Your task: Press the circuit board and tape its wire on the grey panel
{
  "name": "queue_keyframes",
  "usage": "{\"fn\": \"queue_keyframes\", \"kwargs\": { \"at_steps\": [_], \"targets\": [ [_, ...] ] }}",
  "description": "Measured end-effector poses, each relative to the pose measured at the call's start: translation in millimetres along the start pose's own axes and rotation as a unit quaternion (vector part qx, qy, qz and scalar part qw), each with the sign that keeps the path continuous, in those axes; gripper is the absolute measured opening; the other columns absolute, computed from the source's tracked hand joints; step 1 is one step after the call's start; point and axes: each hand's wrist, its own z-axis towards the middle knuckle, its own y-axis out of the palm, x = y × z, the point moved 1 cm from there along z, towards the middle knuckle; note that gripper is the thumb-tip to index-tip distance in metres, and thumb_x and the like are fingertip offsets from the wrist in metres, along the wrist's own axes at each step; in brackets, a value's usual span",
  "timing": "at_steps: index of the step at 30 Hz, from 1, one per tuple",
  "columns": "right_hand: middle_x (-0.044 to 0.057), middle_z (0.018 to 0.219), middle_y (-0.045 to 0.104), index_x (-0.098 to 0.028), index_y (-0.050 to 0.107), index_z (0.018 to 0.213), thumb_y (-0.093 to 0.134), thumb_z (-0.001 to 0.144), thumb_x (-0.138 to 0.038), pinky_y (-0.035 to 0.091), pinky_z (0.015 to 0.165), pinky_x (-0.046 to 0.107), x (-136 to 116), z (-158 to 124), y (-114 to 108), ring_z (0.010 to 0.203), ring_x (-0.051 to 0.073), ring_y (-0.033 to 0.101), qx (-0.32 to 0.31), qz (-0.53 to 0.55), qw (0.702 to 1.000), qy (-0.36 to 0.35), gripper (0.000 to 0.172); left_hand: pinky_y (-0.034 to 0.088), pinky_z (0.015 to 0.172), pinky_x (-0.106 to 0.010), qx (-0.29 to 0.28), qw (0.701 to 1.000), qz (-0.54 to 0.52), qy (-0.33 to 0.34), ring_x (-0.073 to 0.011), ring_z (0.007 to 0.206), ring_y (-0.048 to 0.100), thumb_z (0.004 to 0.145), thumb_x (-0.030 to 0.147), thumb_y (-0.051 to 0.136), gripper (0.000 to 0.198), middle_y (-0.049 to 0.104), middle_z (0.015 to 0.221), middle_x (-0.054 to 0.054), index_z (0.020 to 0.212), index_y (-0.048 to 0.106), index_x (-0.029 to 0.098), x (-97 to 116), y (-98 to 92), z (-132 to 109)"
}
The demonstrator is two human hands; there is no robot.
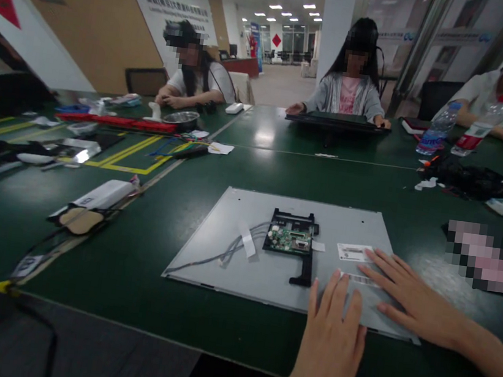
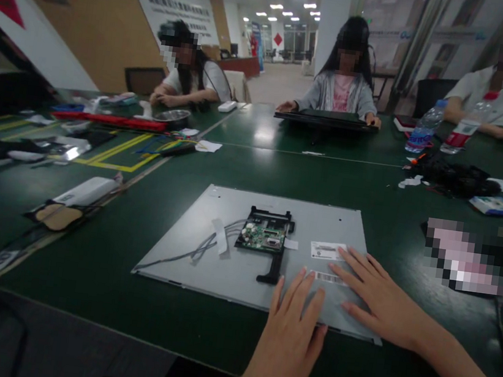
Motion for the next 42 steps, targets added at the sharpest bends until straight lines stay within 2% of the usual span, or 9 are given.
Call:
{"fn": "queue_keyframes", "kwargs": {
  "at_steps": [5, 9, 14, 18, 22, 25, 29, 37, 42],
  "targets": [
    [0.001, 0.162, 0.017, -0.039, 0.026, 0.153, 0.047, 0.095, -0.051, 0.020, 0.116, 0.058, -8, 6, 8, 0.146, 0.031, 0.018, 0.000, -0.012, 1.000, 0.001, 0.063, 0.033, 0.114, -0.059, -0.009, 1.000, -0.008, -0.001, -0.0293, 0.145, 0.027, 0.094, 0.022, 0.047, 0.044, 0.037, 0.153, -0.012, 0.138, 0.045, 0.018, 1, -1.6, 0],
    [0.004, 0.163, 0.013, -0.032, 0.026, 0.154, 0.041, 0.099, -0.044, 0.020, 0.116, 0.056, -22, 26, 12, 0.147, 0.031, 0.014, 0.018, -0.037, 0.999, -0.026, 0.058, 0.032, 0.115, -0.058, -0.012, 1.000, -0.019, -0.001, -0.0284, 0.145, 0.025, 0.095, 0.022, 0.045, 0.046, 0.036, 0.154, -0.011, 0.140, 0.043, 0.018, 1, -1.6, -1],
    [0.010, 0.162, 0.016, -0.025, 0.029, 0.153, 0.041, 0.098, -0.032, 0.021, 0.115, 0.055, -42, 55, 21, 0.148, 0.030, 0.012, 0.038, -0.043, 0.997, -0.048, 0.057, 0.031, 0.115, -0.059, -0.006, 1.000, -0.020, -0.003, -0.0287, 0.146, 0.024, 0.096, 0.028, 0.044, 0.048, 0.033, 0.155, -0.012, 0.143, 0.041, 0.017, 1, -2.5, 0],
    [0.014, 0.161, 0.019, -0.022, 0.032, 0.152, 0.043, 0.098, -0.039, 0.017, 0.115, 0.058, -58, 79, 25, 0.148, 0.031, 0.013, 0.055, -0.035, 0.996, -0.063, 0.058, 0.030, 0.114, -0.059, 0.014, 1.000, -0.017, -0.005, -0.0296, 0.146, 0.024, 0.096, 0.031, 0.047, 0.055, 0.030, 0.156, -0.013, 0.147, 0.035, 0.016, 2, -5.4, 0],
    [0.018, 0.160, 0.020, -0.018, 0.035, 0.150, 0.037, 0.100, -0.044, 0.017, 0.115, 0.056, -75, 107, 30, 0.148, 0.030, 0.014, 0.048, -0.030, 0.996, -0.071, 0.056, 0.029, 0.115, -0.060, 0.036, 0.999, -0.008, -0.008, -0.0302, 0.146, 0.023, 0.096, 0.033, 0.047, 0.054, 0.031, 0.156, -0.014, 0.146, 0.036, 0.015, 3, -7.0, 0],
    [0.019, 0.159, 0.021, -0.016, 0.037, 0.149, 0.039, 0.099, -0.047, 0.019, 0.116, 0.053, -87, 128, 35, 0.147, 0.031, 0.015, 0.041, -0.026, 0.997, -0.067, 0.059, 0.027, 0.114, -0.061, 0.045, 0.999, 0.003, -0.022, -0.0307, 0.146, 0.023, 0.096, 0.033, 0.046, 0.054, 0.031, 0.156, -0.014, 0.146, 0.037, 0.015, 2, -7.9, 1],
    [0.019, 0.158, 0.026, -0.017, 0.039, 0.148, 0.038, 0.099, -0.049, 0.022, 0.116, 0.051, -103, 151, 39, 0.147, 0.032, 0.019, 0.068, -0.026, 0.996, -0.056, 0.058, 0.026, 0.115, -0.059, 0.052, 0.998, 0.010, -0.035, -0.0298, 0.146, 0.023, 0.095, 0.030, 0.047, 0.054, 0.032, 0.155, -0.013, 0.146, 0.036, 0.016, 1, -8.8, 1],
    [0.017, 0.156, 0.031, -0.016, 0.042, 0.146, 0.037, 0.099, -0.047, 0.021, 0.116, 0.049, -127, 175, 37, 0.146, 0.031, 0.021, 0.090, -0.004, 0.994, -0.056, 0.056, 0.028, 0.115, -0.058, 0.092, 0.995, 0.029, -0.041, -0.0288, 0.147, 0.021, 0.094, 0.022, 0.048, 0.055, 0.031, 0.155, -0.014, 0.147, 0.035, 0.017, 3, -9.6, -2],
    [0.019, 0.156, 0.031, -0.014, 0.042, 0.145, 0.038, 0.099, -0.045, 0.021, 0.116, 0.050, -134, 184, 39, 0.146, 0.031, 0.021, 0.097, 0.018, 0.994, -0.056, 0.056, 0.027, 0.115, -0.057, 0.094, 0.994, 0.016, -0.045, -0.0287, 0.147, 0.019, 0.094, 0.021, 0.048, 0.055, 0.029, 0.156, -0.014, 0.147, 0.034, 0.018, 4, -10.7, -5]
  ]
}}
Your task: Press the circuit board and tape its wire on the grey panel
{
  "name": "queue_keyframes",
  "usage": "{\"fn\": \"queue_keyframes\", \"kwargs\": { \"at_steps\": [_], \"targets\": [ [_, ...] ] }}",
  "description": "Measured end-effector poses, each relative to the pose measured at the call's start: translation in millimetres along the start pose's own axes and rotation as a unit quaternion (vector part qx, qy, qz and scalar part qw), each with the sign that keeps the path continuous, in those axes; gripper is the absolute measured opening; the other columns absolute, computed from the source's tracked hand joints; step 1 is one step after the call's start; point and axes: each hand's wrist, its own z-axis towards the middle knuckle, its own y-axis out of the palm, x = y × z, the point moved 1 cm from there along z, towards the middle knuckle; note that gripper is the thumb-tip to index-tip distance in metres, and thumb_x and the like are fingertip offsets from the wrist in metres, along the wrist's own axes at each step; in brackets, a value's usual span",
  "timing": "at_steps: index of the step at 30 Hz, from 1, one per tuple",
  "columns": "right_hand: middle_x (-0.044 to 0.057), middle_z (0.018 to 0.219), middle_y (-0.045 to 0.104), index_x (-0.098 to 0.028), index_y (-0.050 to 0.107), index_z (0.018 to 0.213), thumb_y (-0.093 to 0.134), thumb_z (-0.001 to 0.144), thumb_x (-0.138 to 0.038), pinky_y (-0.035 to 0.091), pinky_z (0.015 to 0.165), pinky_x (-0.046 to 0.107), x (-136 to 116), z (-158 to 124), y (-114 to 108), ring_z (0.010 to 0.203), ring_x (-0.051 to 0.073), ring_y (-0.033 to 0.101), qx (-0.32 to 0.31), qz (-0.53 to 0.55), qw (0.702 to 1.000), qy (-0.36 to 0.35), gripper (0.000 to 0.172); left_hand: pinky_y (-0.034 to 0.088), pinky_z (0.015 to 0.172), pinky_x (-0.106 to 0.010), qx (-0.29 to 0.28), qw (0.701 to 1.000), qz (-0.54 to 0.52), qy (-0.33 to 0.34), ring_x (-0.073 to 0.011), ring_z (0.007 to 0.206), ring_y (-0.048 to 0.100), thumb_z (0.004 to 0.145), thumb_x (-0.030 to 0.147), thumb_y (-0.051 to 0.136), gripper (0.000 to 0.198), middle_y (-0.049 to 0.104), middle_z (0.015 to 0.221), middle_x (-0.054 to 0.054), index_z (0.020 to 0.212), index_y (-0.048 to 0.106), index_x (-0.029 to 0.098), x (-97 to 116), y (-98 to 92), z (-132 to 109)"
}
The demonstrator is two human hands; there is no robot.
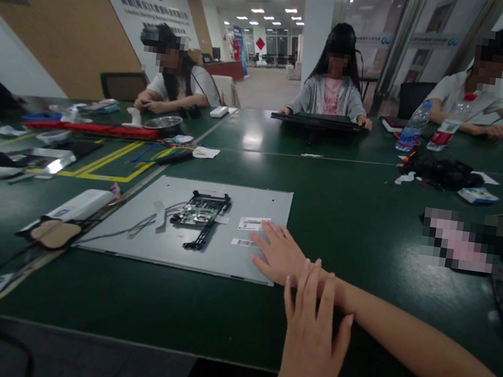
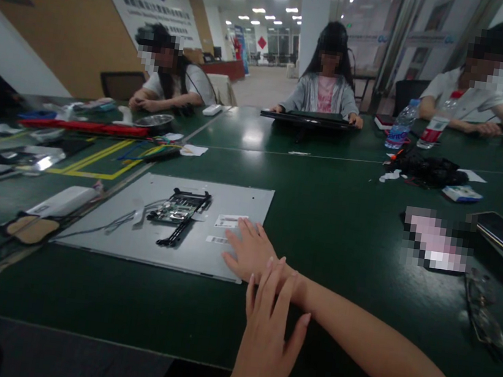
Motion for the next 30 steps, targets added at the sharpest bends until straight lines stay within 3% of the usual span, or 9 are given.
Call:
{"fn": "queue_keyframes", "kwargs": {
  "at_steps": [5, 8, 11, 15, 17, 21, 26, 30],
  "targets": [
    [0.019, 0.156, 0.031, -0.015, 0.043, 0.144, 0.035, 0.100, -0.046, 0.020, 0.116, 0.049, 2, 1, 6, 0.146, 0.030, 0.020, 0.016, 0.010, 1.000, -0.007, 0.055, 0.029, 0.116, -0.054, 0.003, 1.000, -0.014, 0.001, -0.0275, 0.147, 0.022, 0.093, 0.021, 0.047, 0.055, 0.030, 0.156, -0.012, 0.147, 0.034, 0.020, -5, -2.1, -3],
    [0.016, 0.157, 0.030, -0.017, 0.043, 0.144, 0.037, 0.100, -0.045, 0.020, 0.117, 0.047, 6, 1, 8, 0.147, 0.028, 0.020, 0.010, 0.007, 1.000, -0.007, 0.053, 0.028, 0.116, -0.053, -0.001, 1.000, 0.012, -0.002, -0.0274, 0.147, 0.022, 0.093, 0.020, 0.047, 0.059, 0.030, 0.156, -0.013, 0.149, 0.029, 0.019, -24, -10.1, 5],
    [0.015, 0.158, 0.028, -0.016, 0.039, 0.147, 0.041, 0.099, -0.040, 0.020, 0.117, 0.047, 6, 0, 7, 0.147, 0.027, 0.018, 0.004, 0.004, 1.000, -0.024, 0.054, 0.025, 0.116, -0.055, 0.008, 0.996, 0.085, -0.032, -0.0287, 0.147, 0.021, 0.093, 0.021, 0.045, 0.059, 0.030, 0.156, -0.015, 0.150, 0.029, 0.017, -66, -26.3, 24],
    [0.017, 0.157, 0.030, -0.015, 0.041, 0.145, 0.039, 0.099, -0.043, 0.020, 0.117, 0.051, 2, -2, -1, 0.146, 0.030, 0.021, 0.009, 0.020, 1.000, -0.010, 0.054, 0.022, 0.112, -0.063, 0.012, 0.966, 0.236, -0.103, -0.0374, 0.146, 0.017, 0.094, 0.030, 0.043, 0.055, 0.026, 0.157, -0.019, 0.145, 0.039, 0.009, -141, -50.2, 48],
    [0.017, 0.157, 0.031, -0.015, 0.043, 0.144, 0.034, 0.100, -0.047, 0.020, 0.117, 0.052, 0, -2, -6, 0.146, 0.031, 0.020, 0.001, 0.033, 0.999, -0.001, 0.056, 0.019, 0.110, -0.067, -0.005, 0.944, 0.298, -0.142, -0.0408, 0.145, 0.018, 0.093, 0.033, 0.043, 0.059, 0.027, 0.156, -0.022, 0.145, 0.039, 0.007, -177, -58.1, 53],
    [0.017, 0.159, 0.025, -0.015, 0.042, 0.146, 0.032, 0.099, -0.053, 0.018, 0.117, 0.052, 1, -3, -12, 0.147, 0.032, 0.015, -0.028, 0.056, 0.998, -0.018, 0.062, 0.027, 0.109, -0.063, -0.058, 0.922, 0.339, -0.175, -0.0388, 0.143, 0.026, 0.093, 0.036, 0.040, 0.059, 0.033, 0.153, -0.023, 0.144, 0.041, 0.006, -226, -64.4, 54],
    [0.016, 0.161, 0.021, -0.019, 0.039, 0.148, 0.031, 0.099, -0.054, 0.015, 0.117, 0.052, 3, -5, -18, 0.148, 0.033, 0.011, -0.050, 0.070, 0.995, -0.041, 0.061, 0.038, 0.107, -0.049, -0.070, 0.933, 0.315, -0.157, -0.0349, 0.138, 0.037, 0.094, 0.035, 0.035, 0.059, 0.035, 0.151, -0.024, 0.143, 0.038, 0.003, -250, -62.5, 52],
    [0.016, 0.161, 0.019, -0.019, 0.040, 0.148, 0.033, 0.098, -0.054, 0.015, 0.117, 0.052, 2, -5, -19, 0.148, 0.034, 0.010, -0.049, 0.062, 0.996, -0.040, 0.062, 0.039, 0.107, -0.046, -0.071, 0.943, 0.293, -0.143, -0.0353, 0.139, 0.036, 0.095, 0.033, 0.033, 0.059, 0.031, 0.151, -0.027, 0.144, 0.034, -0.001, -259, -58.1, 52]
  ]
}}
